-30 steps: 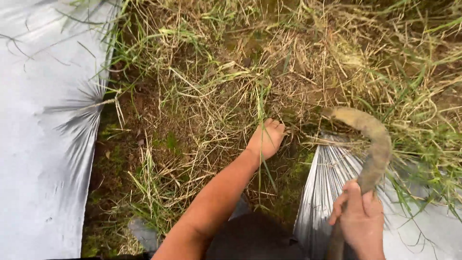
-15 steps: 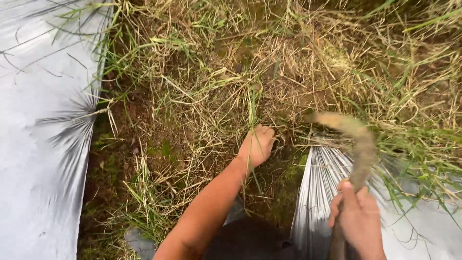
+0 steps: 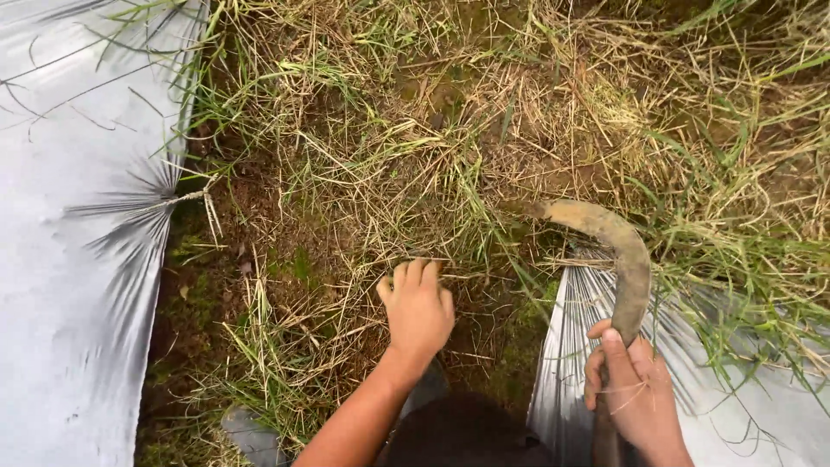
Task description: The person uses a sickle to cut grass and weeds growing along the edge of a plastic mulch sheet in a field. They repeatedly pull up the cut vegetation by hand and clear the area around the plastic sheet.
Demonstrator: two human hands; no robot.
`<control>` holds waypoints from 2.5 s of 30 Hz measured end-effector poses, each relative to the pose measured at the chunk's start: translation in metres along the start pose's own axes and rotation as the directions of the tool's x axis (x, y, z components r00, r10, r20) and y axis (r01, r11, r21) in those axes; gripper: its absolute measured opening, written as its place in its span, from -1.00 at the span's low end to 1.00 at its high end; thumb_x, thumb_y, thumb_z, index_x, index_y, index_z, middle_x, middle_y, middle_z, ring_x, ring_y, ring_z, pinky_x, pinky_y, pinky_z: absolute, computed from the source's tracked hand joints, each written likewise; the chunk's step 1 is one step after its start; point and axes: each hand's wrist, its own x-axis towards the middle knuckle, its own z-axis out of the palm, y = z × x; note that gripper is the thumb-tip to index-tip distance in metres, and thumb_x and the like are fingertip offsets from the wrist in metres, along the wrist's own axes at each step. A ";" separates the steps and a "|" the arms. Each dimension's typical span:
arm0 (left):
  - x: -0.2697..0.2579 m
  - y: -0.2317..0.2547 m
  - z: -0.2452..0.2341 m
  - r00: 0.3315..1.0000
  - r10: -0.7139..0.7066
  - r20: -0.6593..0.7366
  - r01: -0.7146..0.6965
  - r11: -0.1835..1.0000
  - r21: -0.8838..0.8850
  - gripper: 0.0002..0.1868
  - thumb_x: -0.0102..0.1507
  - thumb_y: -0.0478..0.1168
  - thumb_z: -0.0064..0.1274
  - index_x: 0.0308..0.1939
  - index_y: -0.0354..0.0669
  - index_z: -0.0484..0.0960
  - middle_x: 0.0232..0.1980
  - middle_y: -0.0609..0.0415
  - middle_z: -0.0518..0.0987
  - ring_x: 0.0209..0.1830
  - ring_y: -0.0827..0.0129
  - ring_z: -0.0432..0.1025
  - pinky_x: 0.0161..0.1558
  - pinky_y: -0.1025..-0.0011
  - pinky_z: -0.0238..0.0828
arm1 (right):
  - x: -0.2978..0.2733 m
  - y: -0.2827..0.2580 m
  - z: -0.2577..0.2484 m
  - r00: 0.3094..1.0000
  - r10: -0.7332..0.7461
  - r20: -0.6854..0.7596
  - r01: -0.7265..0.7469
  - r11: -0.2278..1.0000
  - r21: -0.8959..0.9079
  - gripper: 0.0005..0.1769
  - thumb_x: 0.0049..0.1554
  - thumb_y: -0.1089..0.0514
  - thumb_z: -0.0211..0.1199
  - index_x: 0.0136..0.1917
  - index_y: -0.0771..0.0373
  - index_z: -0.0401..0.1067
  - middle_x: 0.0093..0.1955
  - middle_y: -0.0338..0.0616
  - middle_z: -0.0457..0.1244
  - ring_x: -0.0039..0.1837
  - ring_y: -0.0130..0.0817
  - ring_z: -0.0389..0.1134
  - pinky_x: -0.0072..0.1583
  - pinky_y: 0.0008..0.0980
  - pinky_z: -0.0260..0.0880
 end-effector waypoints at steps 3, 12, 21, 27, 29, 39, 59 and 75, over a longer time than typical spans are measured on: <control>0.028 0.040 -0.037 0.990 0.133 -0.042 -0.136 0.988 -0.072 -0.70 0.33 -0.06 -0.15 -0.37 -0.05 0.63 -0.18 0.19 0.61 -0.01 0.30 0.42 0.11 0.20 0.19 | 0.001 -0.023 0.004 1.000 0.028 0.011 -0.024 0.974 -0.224 -0.67 0.40 0.04 -0.18 0.08 0.17 0.38 -0.52 -0.04 0.24 -0.51 -0.16 0.35 -0.21 -0.21 0.38; 0.083 0.044 0.051 0.926 0.002 0.378 -0.086 0.975 0.206 -0.55 0.44 0.17 -0.17 0.17 -0.06 0.48 0.04 0.03 0.51 0.03 0.23 0.36 0.08 0.22 0.29 | 0.013 -0.015 -0.002 0.991 -0.001 0.132 0.022 0.987 -0.162 -0.66 0.36 -0.03 -0.14 0.02 0.17 0.38 -0.55 -0.10 0.15 -0.61 -0.23 0.27 -0.39 -0.30 0.36; 0.072 0.049 0.054 0.929 0.042 0.367 -0.115 0.977 0.177 -0.55 0.41 -0.04 -0.19 0.25 -0.26 0.42 0.08 -0.12 0.53 0.08 0.07 0.43 0.00 0.13 0.49 | 0.017 0.005 0.014 0.992 0.073 0.099 -0.052 0.979 -0.200 -0.68 0.35 -0.01 -0.12 0.03 0.16 0.39 -0.59 -0.13 0.15 -0.59 -0.28 0.19 -0.44 -0.29 0.22; 0.078 0.062 0.036 0.863 -0.133 0.488 0.230 0.962 -0.145 -0.47 0.29 -0.48 0.11 0.31 -0.34 0.31 0.00 -0.22 0.54 -0.27 0.00 0.60 -0.27 0.18 0.73 | 0.015 0.002 0.016 0.991 0.103 0.082 -0.086 0.977 -0.194 -0.69 0.34 -0.04 -0.10 0.04 0.10 0.42 -0.52 -0.14 0.16 -0.56 -0.28 0.19 -0.40 -0.29 0.23; 0.085 0.063 0.038 0.845 -0.154 0.512 0.237 0.966 -0.101 -0.56 0.27 -0.55 0.04 0.23 -0.35 0.41 -0.03 -0.20 0.55 -0.26 0.02 0.59 -0.25 0.18 0.69 | 0.012 -0.001 0.013 0.993 0.098 0.069 -0.084 0.980 -0.183 -0.68 0.35 -0.03 -0.12 0.07 0.09 0.42 -0.52 -0.14 0.16 -0.54 -0.28 0.19 -0.40 -0.29 0.24; 0.092 0.024 0.052 0.913 -0.153 0.379 0.321 0.841 -0.435 -0.63 0.07 -0.64 -0.35 -0.36 -0.09 0.44 -0.41 0.08 0.55 -0.46 0.25 0.45 -0.53 0.32 0.29 | 0.014 -0.001 0.022 1.000 0.000 -0.001 0.000 0.999 0.051 -0.69 0.36 0.02 -0.10 0.05 0.23 0.39 -0.65 -0.08 0.12 -0.63 -0.31 0.13 -0.42 -0.32 0.20; 0.084 0.022 0.030 0.848 -0.170 0.501 0.469 0.681 -0.563 -0.74 0.37 -0.50 -0.32 -0.29 -0.18 0.43 -0.37 0.10 0.46 -0.46 0.41 0.33 -0.54 0.49 0.34 | 0.027 0.032 0.032 0.997 0.077 0.008 -0.078 0.986 0.149 -0.71 0.38 0.03 -0.07 -0.08 0.25 0.26 -0.57 -0.03 0.11 -0.65 -0.23 0.10 -0.58 -0.31 0.11; -0.005 -0.081 -0.010 0.894 -0.346 0.285 0.390 0.913 -0.116 -0.75 0.41 -0.41 -0.18 -0.32 -0.22 0.55 -0.31 0.04 0.59 -0.41 0.34 0.47 -0.29 0.41 0.63 | 0.017 0.004 0.029 0.999 -0.034 0.006 0.033 0.991 0.126 -0.73 0.39 0.08 -0.17 -0.02 0.26 0.26 -0.60 -0.08 0.05 -0.63 -0.26 0.10 -0.47 -0.28 0.14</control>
